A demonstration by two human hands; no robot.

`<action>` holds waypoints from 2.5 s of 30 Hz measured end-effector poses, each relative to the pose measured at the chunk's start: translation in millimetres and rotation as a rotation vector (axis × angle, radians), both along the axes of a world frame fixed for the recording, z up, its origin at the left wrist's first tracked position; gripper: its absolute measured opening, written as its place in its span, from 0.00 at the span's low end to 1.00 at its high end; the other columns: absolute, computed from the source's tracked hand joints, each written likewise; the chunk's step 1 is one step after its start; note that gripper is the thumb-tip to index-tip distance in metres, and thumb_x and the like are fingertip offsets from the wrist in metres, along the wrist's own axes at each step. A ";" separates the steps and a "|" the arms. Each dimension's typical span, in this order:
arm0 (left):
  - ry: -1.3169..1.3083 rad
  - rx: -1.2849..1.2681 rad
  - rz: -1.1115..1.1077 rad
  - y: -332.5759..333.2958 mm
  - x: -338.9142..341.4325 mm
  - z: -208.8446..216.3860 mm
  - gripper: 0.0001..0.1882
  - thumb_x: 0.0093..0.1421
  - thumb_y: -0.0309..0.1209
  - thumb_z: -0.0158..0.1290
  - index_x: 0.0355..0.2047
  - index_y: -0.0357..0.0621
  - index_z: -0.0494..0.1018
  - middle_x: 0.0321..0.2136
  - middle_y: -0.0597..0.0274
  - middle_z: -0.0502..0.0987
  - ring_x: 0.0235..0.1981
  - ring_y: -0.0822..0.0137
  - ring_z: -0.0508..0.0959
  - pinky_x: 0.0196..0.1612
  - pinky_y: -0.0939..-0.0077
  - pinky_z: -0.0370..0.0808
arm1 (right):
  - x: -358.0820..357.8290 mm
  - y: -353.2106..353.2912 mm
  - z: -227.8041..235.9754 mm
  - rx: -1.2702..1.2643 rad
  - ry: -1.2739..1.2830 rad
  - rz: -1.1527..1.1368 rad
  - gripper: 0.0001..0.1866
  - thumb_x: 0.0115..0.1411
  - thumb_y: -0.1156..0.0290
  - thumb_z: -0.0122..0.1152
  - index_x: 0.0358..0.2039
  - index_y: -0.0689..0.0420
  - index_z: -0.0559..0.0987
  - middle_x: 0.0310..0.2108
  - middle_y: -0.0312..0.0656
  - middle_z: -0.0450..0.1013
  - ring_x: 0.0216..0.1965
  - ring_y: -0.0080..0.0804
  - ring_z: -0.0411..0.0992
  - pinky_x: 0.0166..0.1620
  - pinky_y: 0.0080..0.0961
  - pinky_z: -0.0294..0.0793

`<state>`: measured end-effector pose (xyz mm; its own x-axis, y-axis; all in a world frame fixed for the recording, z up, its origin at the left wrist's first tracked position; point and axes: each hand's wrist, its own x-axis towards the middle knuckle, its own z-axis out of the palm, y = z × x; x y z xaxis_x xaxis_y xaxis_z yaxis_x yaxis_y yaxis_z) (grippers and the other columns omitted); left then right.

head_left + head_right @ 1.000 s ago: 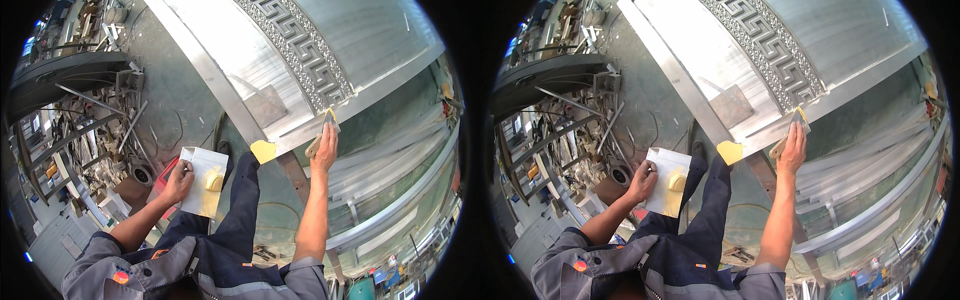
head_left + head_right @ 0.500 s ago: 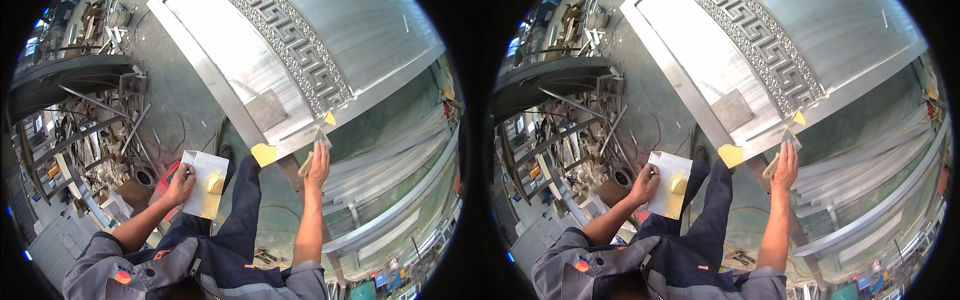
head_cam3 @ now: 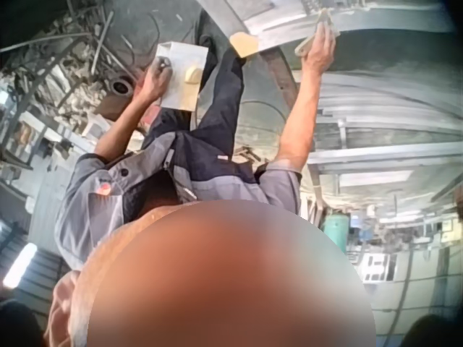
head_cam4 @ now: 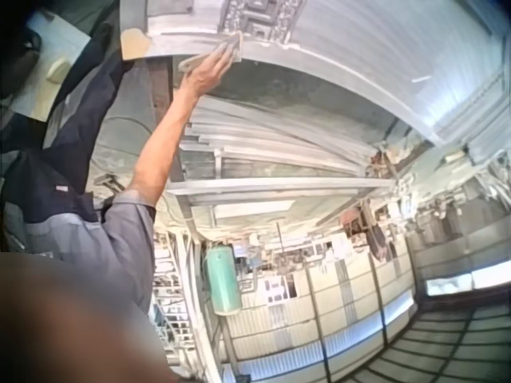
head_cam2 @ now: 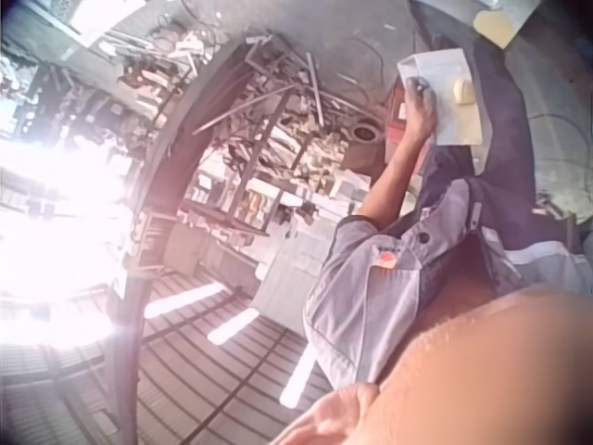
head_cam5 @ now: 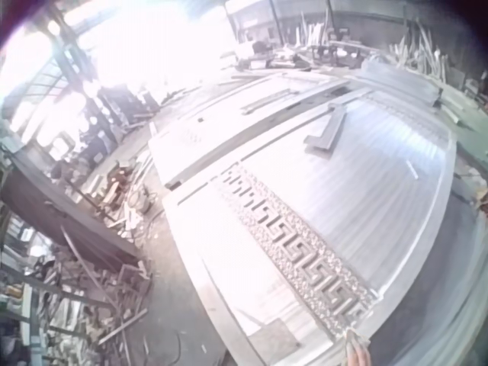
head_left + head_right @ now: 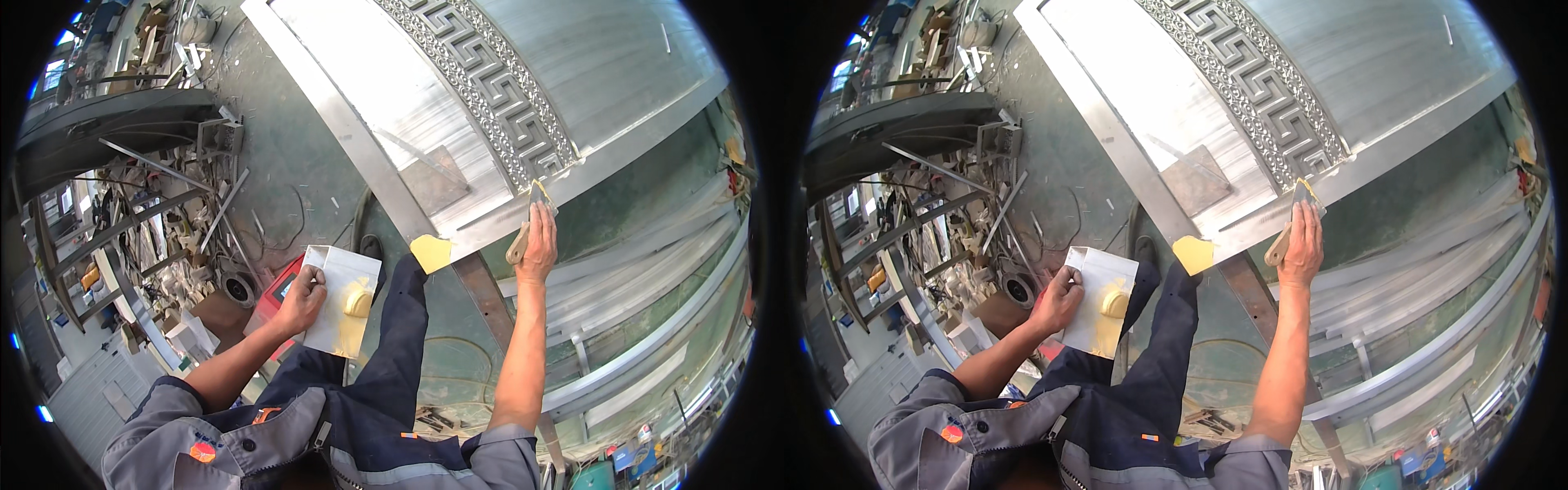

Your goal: The person scoops a yellow paste from a container onto a metal sheet using a putty knife, then spreads the paste onto a large metal panel with a decorative pattern. The person repeatedly reloads the putty knife and applies the paste to different sections of the panel.

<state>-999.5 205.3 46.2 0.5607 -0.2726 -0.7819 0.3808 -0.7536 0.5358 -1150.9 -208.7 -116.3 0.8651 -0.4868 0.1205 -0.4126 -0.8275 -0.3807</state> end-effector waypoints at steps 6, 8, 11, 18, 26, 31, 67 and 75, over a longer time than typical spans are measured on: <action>0.017 0.025 0.052 3.0 -0.1 -0.7 0.04 0.64 0.23 0.45 0.38 0.45 0.64 0.30 0.72 0.63 0.32 0.79 0.62 0.34 0.81 0.63 | -23.2 17.8 -2.5 0.049 0.041 0.022 0.21 0.64 0.75 0.58 0.58 0.60 0.74 0.59 0.48 0.71 0.62 0.51 0.68 0.62 0.42 0.71; 0.007 0.022 0.054 3.2 0.9 -0.8 0.05 0.63 0.22 0.45 0.38 0.45 0.64 0.30 0.72 0.63 0.32 0.79 0.62 0.34 0.81 0.63 | -35.3 28.9 9.5 0.107 0.052 0.027 0.22 0.63 0.76 0.58 0.58 0.61 0.73 0.59 0.48 0.72 0.62 0.51 0.68 0.62 0.44 0.71; -0.015 0.023 0.039 -1.0 6.0 3.1 0.05 0.63 0.22 0.45 0.38 0.45 0.64 0.30 0.72 0.62 0.32 0.79 0.62 0.34 0.81 0.63 | -50.1 46.2 30.1 0.191 0.048 0.004 0.21 0.63 0.75 0.58 0.57 0.61 0.75 0.58 0.51 0.71 0.61 0.53 0.69 0.62 0.45 0.71; -0.115 -0.059 0.013 -6.6 8.5 13.8 0.06 0.63 0.22 0.46 0.40 0.44 0.63 0.27 0.69 0.64 0.28 0.77 0.64 0.30 0.76 0.64 | -42.9 68.3 74.9 0.464 -0.140 -0.267 0.21 0.62 0.76 0.57 0.56 0.66 0.74 0.56 0.57 0.73 0.57 0.58 0.71 0.61 0.45 0.71; -0.053 -0.071 0.081 -29.7 20.6 25.3 0.06 0.64 0.22 0.45 0.40 0.44 0.63 0.28 0.69 0.65 0.28 0.79 0.64 0.30 0.78 0.64 | 3.5 -24.0 51.1 0.138 -0.084 -0.241 0.21 0.66 0.71 0.56 0.59 0.62 0.73 0.58 0.53 0.71 0.60 0.55 0.69 0.60 0.45 0.70; 0.008 -0.046 0.104 -30.6 19.2 6.8 0.06 0.64 0.22 0.45 0.40 0.44 0.62 0.27 0.70 0.64 0.27 0.79 0.63 0.30 0.78 0.64 | 19.9 -73.7 9.7 -0.061 0.001 -0.188 0.24 0.64 0.72 0.58 0.60 0.59 0.72 0.61 0.48 0.69 0.62 0.52 0.67 0.62 0.44 0.71; 0.014 0.029 0.025 -42.5 8.3 -16.8 0.06 0.64 0.22 0.45 0.40 0.44 0.63 0.28 0.70 0.64 0.29 0.78 0.63 0.31 0.79 0.63 | -7.6 -84.4 -20.0 -0.117 0.026 -0.140 0.25 0.62 0.76 0.58 0.61 0.57 0.71 0.62 0.46 0.68 0.64 0.51 0.65 0.64 0.42 0.70; 0.059 -0.010 0.062 -42.2 6.3 -23.9 0.06 0.63 0.22 0.45 0.40 0.44 0.63 0.28 0.70 0.63 0.29 0.78 0.63 0.32 0.79 0.63 | 12.7 -100.3 -17.4 -0.183 0.028 -0.087 0.25 0.62 0.75 0.59 0.61 0.57 0.71 0.62 0.46 0.68 0.64 0.50 0.66 0.64 0.41 0.70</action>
<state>-993.2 163.1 22.3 0.5293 -0.2470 -0.8117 0.4578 -0.7223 0.5183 -1138.1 -309.1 -133.7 0.8253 -0.5317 0.1903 -0.4936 -0.8429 -0.2144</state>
